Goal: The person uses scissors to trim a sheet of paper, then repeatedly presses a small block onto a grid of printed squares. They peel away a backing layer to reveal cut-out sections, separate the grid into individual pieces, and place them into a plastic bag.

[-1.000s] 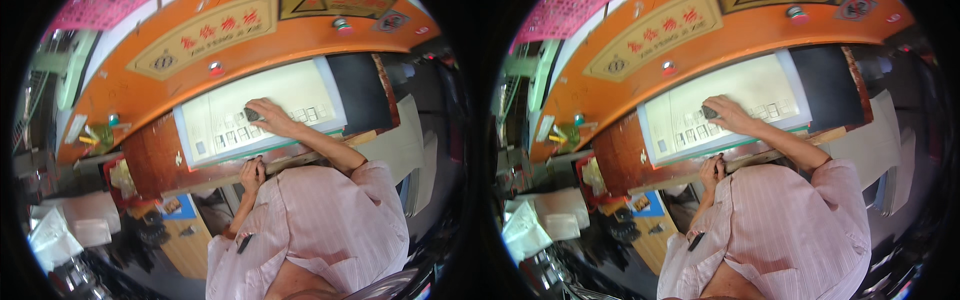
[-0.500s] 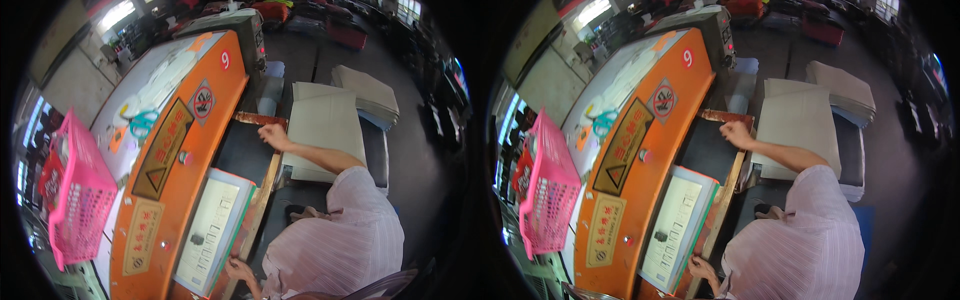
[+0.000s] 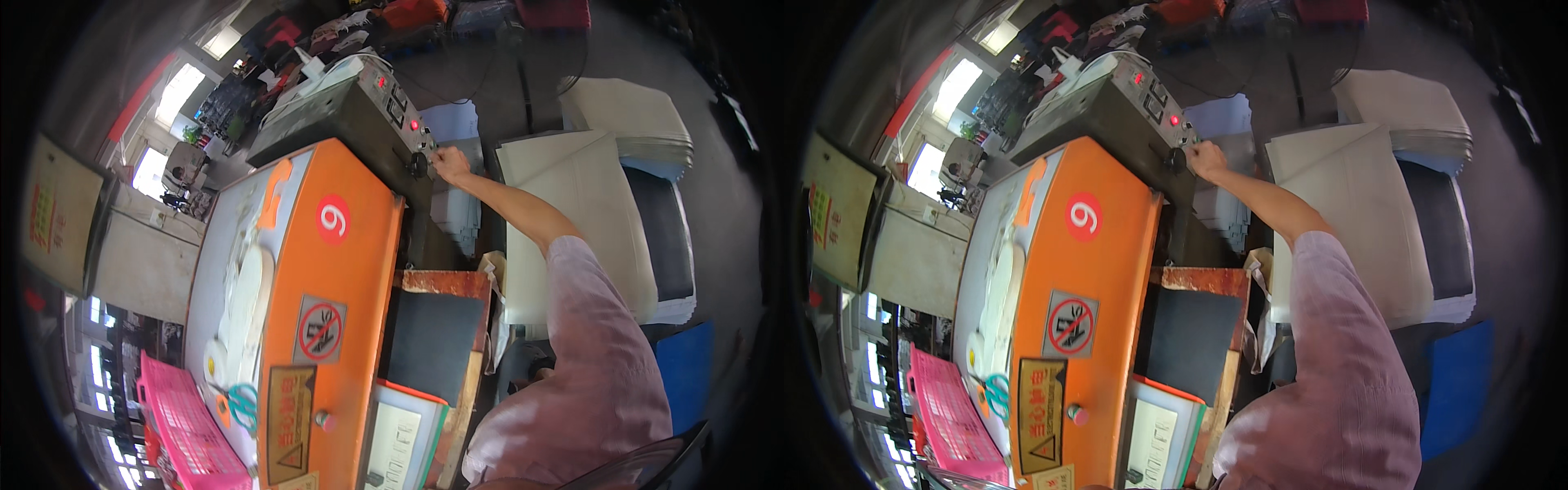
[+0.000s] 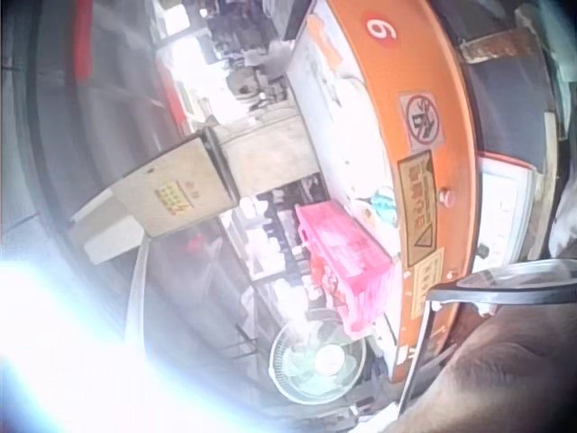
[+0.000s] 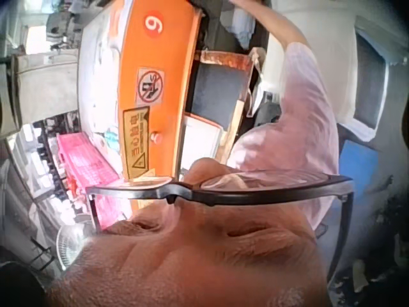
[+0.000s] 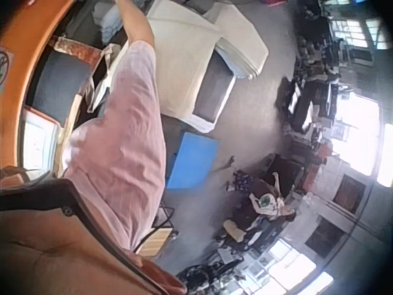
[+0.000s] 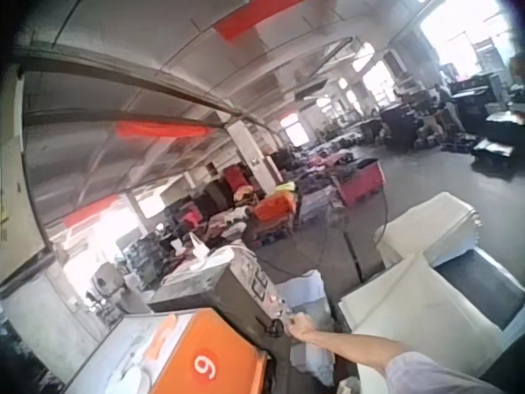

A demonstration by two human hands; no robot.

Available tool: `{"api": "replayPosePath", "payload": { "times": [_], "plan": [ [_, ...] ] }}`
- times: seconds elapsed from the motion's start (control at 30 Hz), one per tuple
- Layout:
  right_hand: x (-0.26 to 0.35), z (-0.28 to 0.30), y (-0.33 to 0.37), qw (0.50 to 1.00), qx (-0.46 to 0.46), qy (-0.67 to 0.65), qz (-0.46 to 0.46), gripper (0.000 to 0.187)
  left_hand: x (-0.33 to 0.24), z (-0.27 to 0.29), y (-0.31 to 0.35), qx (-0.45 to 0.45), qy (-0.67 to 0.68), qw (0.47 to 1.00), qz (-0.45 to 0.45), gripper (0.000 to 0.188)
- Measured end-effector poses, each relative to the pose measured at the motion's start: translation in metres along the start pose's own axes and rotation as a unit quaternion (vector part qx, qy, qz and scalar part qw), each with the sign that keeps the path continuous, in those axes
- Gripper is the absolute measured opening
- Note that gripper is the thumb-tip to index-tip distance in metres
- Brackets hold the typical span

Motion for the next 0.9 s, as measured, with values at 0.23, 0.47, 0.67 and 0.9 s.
{"api": "replayPosePath", "payload": {
  "times": [0.23,0.47,0.67,0.9],
  "plan": [
    [0.061,-0.025,-0.092,0.998,-0.004,-0.069,0.007,0.054,-0.04,-0.026,-0.024,0.004,-0.038,0.999,-0.013,0.028],
    [0.079,-0.035,-0.112,0.993,-0.014,-0.116,-0.02,0.057,-0.05,-0.033,-0.037,0.001,-0.048,0.999,-0.016,0.027],
    [0.079,-0.038,-0.122,0.993,-0.026,-0.117,-0.022,0.059,-0.052,-0.033,-0.038,-0.005,-0.05,0.999,-0.012,0.027],
    [0.079,-0.042,-0.121,0.993,-0.053,-0.11,-0.005,0.059,-0.05,-0.031,-0.036,-0.007,-0.056,0.998,0.003,0.027]
  ]
}}
Point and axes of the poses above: each hand's wrist, its own y-axis away from the middle knuckle, its own z-axis out of the back of the hand, x = y × z, the point moved 4 cm from there along -y, towards the middle knuckle, and after that the axes turned 3 degrees about z, right-handed, at the moved point
